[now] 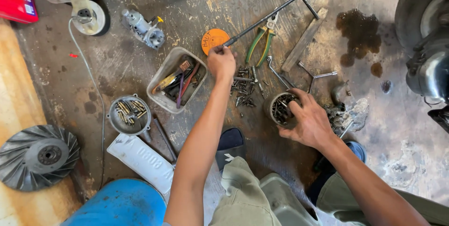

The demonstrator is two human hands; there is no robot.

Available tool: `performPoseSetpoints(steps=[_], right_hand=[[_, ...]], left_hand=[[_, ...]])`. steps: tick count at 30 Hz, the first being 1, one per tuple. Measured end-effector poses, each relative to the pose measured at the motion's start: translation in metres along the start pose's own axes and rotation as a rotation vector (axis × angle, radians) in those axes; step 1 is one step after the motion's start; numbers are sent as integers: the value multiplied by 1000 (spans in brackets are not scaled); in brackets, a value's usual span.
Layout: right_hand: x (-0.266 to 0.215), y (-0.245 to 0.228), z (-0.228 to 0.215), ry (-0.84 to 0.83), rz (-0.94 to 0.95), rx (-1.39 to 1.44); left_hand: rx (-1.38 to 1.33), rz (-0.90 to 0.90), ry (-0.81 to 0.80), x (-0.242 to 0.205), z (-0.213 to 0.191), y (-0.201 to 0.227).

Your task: Sorting and collecting various bolts, screws, and small engine parts into containers on a workshop floor

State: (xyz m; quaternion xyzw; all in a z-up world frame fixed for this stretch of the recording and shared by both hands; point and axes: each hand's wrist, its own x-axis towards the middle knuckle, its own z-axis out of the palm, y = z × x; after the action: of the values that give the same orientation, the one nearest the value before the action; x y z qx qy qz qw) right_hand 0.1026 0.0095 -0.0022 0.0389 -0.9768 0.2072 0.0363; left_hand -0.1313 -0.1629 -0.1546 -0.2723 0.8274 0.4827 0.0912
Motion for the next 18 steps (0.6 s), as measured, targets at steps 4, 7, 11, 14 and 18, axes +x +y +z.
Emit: performPoseSetpoints(steps=[4, 7, 11, 14, 18], right_hand=[[0, -3, 0, -6, -3, -12], [-4, -7, 3, -29, -23, 3], [-6, -17, 2, -272, -4, 2], [-6, -29, 0, -340, -35, -15], [-9, -33, 6, -315, -50, -16]], left_hand=[[45, 68, 1, 8, 4, 22], [-567, 79, -184, 25, 10, 16], [-295, 143, -378, -12, -34, 52], [-63, 253, -510, -54, -80, 62], [322, 443, -557, -69, -120, 22]])
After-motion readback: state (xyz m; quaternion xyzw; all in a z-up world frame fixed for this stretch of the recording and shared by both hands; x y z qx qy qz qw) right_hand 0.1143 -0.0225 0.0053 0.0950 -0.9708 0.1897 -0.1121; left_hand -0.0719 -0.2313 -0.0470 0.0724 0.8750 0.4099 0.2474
